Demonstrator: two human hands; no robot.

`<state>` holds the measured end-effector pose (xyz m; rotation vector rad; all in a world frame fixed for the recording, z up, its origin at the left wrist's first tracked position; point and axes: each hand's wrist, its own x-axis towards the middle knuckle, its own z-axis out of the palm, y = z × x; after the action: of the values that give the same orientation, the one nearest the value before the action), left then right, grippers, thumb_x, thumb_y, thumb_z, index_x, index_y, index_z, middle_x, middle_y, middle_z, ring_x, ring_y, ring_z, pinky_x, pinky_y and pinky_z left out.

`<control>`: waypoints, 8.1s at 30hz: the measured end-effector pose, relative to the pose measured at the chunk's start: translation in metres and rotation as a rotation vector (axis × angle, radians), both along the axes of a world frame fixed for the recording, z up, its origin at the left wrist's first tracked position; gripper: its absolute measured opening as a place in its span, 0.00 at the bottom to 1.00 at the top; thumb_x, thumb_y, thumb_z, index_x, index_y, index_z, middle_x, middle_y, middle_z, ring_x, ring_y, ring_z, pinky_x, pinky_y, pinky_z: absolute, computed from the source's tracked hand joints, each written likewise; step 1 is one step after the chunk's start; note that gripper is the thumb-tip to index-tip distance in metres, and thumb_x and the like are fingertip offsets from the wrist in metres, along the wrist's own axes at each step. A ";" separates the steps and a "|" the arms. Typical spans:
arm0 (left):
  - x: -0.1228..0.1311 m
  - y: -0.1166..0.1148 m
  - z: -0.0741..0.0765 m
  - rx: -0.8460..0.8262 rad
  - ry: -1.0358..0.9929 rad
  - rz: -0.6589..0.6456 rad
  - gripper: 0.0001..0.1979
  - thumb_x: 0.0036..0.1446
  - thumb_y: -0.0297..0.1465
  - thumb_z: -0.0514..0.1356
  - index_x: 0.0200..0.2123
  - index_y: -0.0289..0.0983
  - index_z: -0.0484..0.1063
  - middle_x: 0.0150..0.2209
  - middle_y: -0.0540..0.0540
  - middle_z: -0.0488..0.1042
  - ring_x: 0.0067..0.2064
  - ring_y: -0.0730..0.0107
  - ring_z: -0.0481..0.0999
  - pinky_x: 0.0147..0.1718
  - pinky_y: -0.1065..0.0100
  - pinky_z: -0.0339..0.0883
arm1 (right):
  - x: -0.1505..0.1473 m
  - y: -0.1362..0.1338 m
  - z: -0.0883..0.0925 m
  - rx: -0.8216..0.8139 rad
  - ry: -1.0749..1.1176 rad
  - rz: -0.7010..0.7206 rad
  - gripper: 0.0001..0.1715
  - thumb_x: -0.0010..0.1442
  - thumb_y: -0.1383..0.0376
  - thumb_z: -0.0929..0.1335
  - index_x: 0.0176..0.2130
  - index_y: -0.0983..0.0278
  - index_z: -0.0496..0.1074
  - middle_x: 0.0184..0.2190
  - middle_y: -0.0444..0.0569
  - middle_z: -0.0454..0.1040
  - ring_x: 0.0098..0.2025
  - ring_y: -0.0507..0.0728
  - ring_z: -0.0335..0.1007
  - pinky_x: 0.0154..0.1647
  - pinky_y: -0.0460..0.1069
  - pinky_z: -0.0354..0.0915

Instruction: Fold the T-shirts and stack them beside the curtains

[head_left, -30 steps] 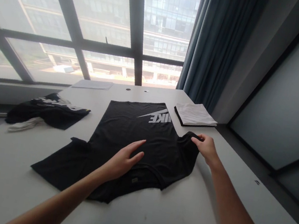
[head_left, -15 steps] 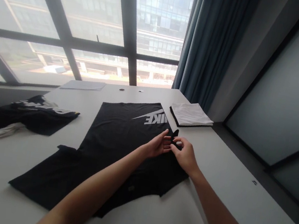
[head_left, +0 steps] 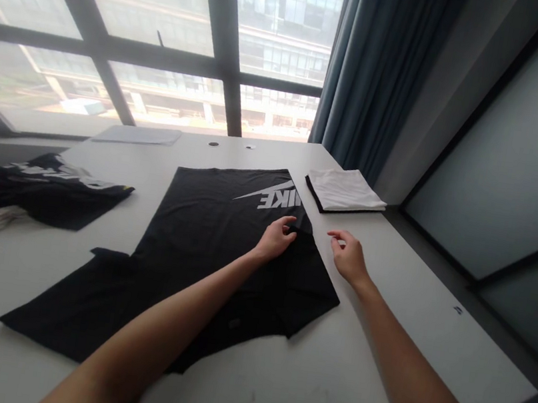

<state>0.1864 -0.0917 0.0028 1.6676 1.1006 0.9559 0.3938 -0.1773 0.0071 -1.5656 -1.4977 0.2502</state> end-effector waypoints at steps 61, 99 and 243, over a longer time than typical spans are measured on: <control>0.001 -0.055 0.021 0.719 0.428 -0.957 0.05 0.56 0.27 0.63 0.36 0.40 0.78 0.34 0.50 0.78 0.36 0.70 0.77 0.38 0.73 0.68 | -0.002 0.024 -0.020 -0.299 -0.479 0.286 0.28 0.72 0.56 0.58 0.67 0.57 0.62 0.70 0.50 0.57 0.73 0.61 0.47 0.71 0.70 0.40; 0.000 -0.035 -0.011 0.588 0.836 -0.339 0.28 0.69 0.35 0.47 0.71 0.38 0.53 0.72 0.42 0.54 0.73 0.56 0.49 0.68 0.41 0.43 | -0.039 0.006 -0.020 -0.339 -0.564 0.151 0.32 0.70 0.64 0.54 0.70 0.64 0.56 0.72 0.53 0.52 0.73 0.62 0.46 0.71 0.67 0.45; 0.006 -0.047 -0.007 0.608 0.839 -0.189 0.27 0.70 0.35 0.48 0.69 0.36 0.57 0.71 0.40 0.56 0.72 0.54 0.50 0.68 0.45 0.46 | -0.031 0.016 -0.024 -0.352 -0.493 0.050 0.30 0.70 0.61 0.58 0.68 0.64 0.61 0.70 0.53 0.58 0.72 0.61 0.50 0.71 0.66 0.43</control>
<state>0.1922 -0.1385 -0.0040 2.7647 1.1909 0.4651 0.3627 -0.1608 -0.0164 -1.9703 -1.9524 0.1682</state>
